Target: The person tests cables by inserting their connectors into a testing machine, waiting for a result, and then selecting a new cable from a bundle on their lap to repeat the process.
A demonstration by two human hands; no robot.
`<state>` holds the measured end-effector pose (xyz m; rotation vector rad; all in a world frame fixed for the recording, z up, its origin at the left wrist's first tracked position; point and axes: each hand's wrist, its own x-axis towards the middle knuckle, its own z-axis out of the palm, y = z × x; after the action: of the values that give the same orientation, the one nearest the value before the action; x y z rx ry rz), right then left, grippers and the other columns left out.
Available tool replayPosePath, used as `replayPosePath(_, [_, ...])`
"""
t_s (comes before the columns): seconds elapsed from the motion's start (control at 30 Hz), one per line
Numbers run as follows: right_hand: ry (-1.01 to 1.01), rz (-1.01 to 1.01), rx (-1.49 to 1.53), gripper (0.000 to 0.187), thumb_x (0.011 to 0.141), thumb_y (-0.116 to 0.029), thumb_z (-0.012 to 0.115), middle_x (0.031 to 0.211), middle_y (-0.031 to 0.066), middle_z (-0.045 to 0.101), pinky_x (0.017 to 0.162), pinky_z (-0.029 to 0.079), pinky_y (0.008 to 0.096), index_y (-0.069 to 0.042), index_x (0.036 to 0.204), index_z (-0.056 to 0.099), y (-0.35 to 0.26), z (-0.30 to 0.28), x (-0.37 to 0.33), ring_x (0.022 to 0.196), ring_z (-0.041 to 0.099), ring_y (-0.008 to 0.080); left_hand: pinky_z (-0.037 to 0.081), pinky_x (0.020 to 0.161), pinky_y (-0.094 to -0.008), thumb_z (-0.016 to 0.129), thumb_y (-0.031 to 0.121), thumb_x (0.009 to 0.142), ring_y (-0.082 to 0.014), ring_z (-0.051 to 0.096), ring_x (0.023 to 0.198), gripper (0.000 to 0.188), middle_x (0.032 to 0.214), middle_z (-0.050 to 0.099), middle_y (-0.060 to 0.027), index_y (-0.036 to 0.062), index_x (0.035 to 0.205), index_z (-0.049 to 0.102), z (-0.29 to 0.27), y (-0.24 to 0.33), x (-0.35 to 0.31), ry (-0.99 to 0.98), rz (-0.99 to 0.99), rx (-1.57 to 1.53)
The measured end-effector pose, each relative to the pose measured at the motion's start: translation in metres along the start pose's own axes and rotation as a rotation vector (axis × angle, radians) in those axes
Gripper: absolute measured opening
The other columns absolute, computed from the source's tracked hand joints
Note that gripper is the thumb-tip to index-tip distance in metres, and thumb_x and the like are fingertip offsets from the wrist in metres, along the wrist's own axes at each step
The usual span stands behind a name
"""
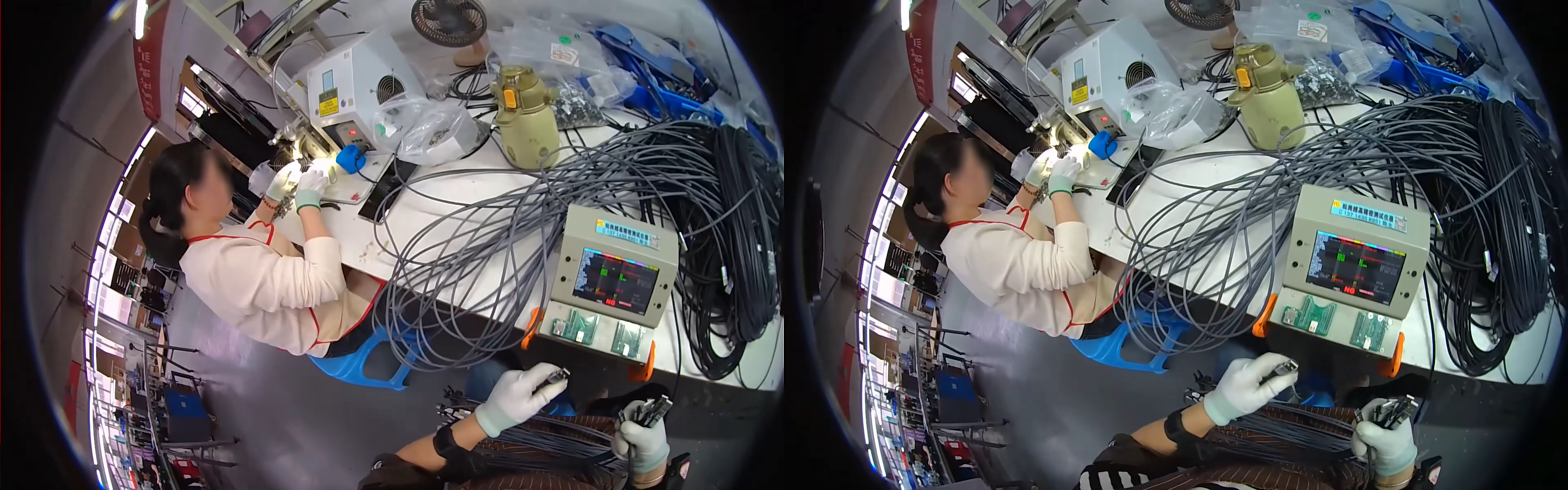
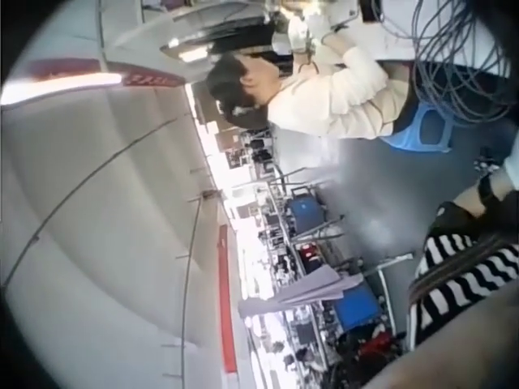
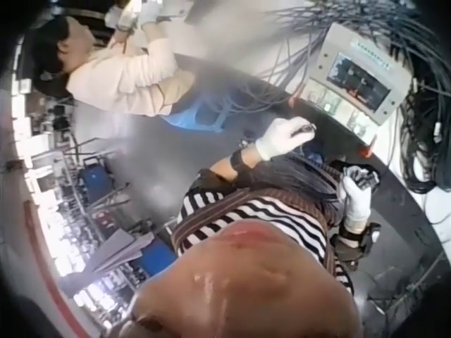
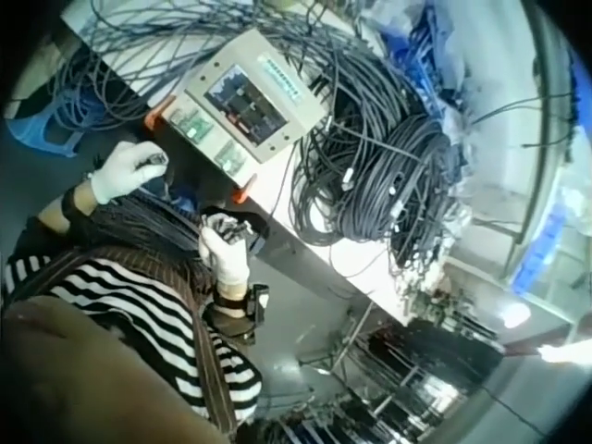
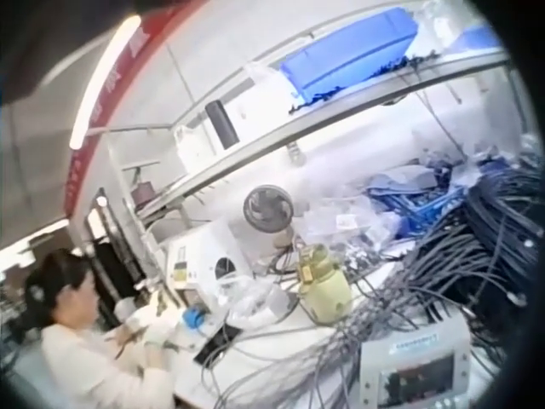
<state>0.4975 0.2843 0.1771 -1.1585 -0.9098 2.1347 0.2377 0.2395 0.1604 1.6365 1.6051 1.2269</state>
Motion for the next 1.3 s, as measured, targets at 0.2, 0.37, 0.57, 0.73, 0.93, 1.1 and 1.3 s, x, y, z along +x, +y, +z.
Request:
replayPosePath(0.2, [0.132, -0.026, -0.013, 0.013, 0.069, -0.002, 0.062, 0.049, 0.0073, 0.049, 0.036, 0.036, 0.0251, -0.001, 0.074, 0.05, -0.014, 0.01, 0.015, 0.036, 0.045, 0.0144, 0.04, 0.044, -0.022, 0.051, 0.022, 0.09, -0.008, 0.05, 0.047, 0.025, 0.059, 0.057, -0.0043, -0.0021, 0.093, 0.058, 0.006, -0.002, 0.003, -0.027, -0.39, -0.486])
replayPosePath(0.37, [0.141, -0.089, -0.124, 0.011, 0.076, -0.005, 0.058, 0.05, 0.0046, 0.048, 0.035, 0.032, 0.0219, -0.002, 0.081, 0.048, -0.019, 0.043, 0.03, 0.035, 0.042, 0.0119, 0.031, 0.035, -0.0204, 0.031, 0.033, 0.097, -0.007, 0.039, 0.035, 0.045, 0.043, 0.043, -0.0019, -0.0028, 0.085, 0.056, -0.011, 0.007, 0.016, -0.151, -0.517, -0.616])
replayPosePath(0.57, [0.194, -0.143, -0.135, 0.007, 0.078, -0.003, 0.055, 0.049, 0.0052, 0.048, 0.035, 0.032, 0.0216, 0.001, 0.08, 0.05, -0.01, 0.048, 0.034, 0.036, 0.043, 0.0115, 0.026, 0.029, -0.0206, 0.03, 0.035, 0.096, -0.0079, 0.031, 0.028, 0.048, 0.039, 0.039, -0.0028, -0.0012, 0.076, 0.053, 0.005, 0.001, 0.015, -0.11, -0.669, -0.776])
replayPosePath(0.73, [0.196, -0.116, -0.121, 0.005, 0.079, -0.001, 0.054, 0.048, 0.0054, 0.048, 0.036, 0.032, 0.0216, 0.002, 0.08, 0.05, -0.004, 0.05, 0.032, 0.036, 0.043, 0.0111, 0.024, 0.026, -0.0211, 0.031, 0.033, 0.096, -0.0085, 0.027, 0.026, 0.047, 0.038, 0.037, -0.0029, -0.001, 0.072, 0.052, 0.003, 0.001, 0.018, -0.042, -0.691, -0.775])
replayPosePath(0.93, [0.193, -0.113, -0.1, 0.005, 0.079, 0.0, 0.054, 0.048, 0.0052, 0.048, 0.037, 0.033, 0.0216, 0.001, 0.081, 0.049, -0.001, 0.048, 0.036, 0.037, 0.043, 0.0106, 0.024, 0.027, -0.0214, 0.034, 0.033, 0.095, -0.0083, 0.028, 0.026, 0.046, 0.038, 0.037, -0.0027, -0.0006, 0.071, 0.052, 0.008, -0.001, 0.021, -0.001, -0.639, -0.784])
replayPosePath(1.1, [0.198, -0.087, -0.025, 0.007, 0.08, -0.003, 0.059, 0.052, 0.0041, 0.052, 0.038, 0.032, 0.018, 0.0, 0.081, 0.053, -0.001, 0.046, 0.039, 0.04, 0.045, 0.0072, 0.024, 0.028, -0.0215, 0.038, 0.035, 0.094, -0.0081, 0.032, 0.028, 0.045, 0.039, 0.038, -0.0029, -0.0013, 0.071, 0.052, 0.014, 0.0, 0.023, 0.062, -0.585, -0.802])
replayPosePath(1.3, [0.317, -0.177, 0.086, 0.006, 0.083, -0.004, 0.055, 0.049, 0.0039, 0.049, 0.037, 0.032, 0.0202, -0.001, 0.082, 0.05, -0.001, 0.05, 0.044, 0.037, 0.042, 0.0092, 0.024, 0.028, -0.0221, 0.038, 0.034, 0.094, -0.0099, 0.029, 0.026, 0.044, 0.038, 0.037, -0.0038, -0.0001, 0.069, 0.051, 0.031, 0.01, 0.031, 0.225, -0.611, -0.856])
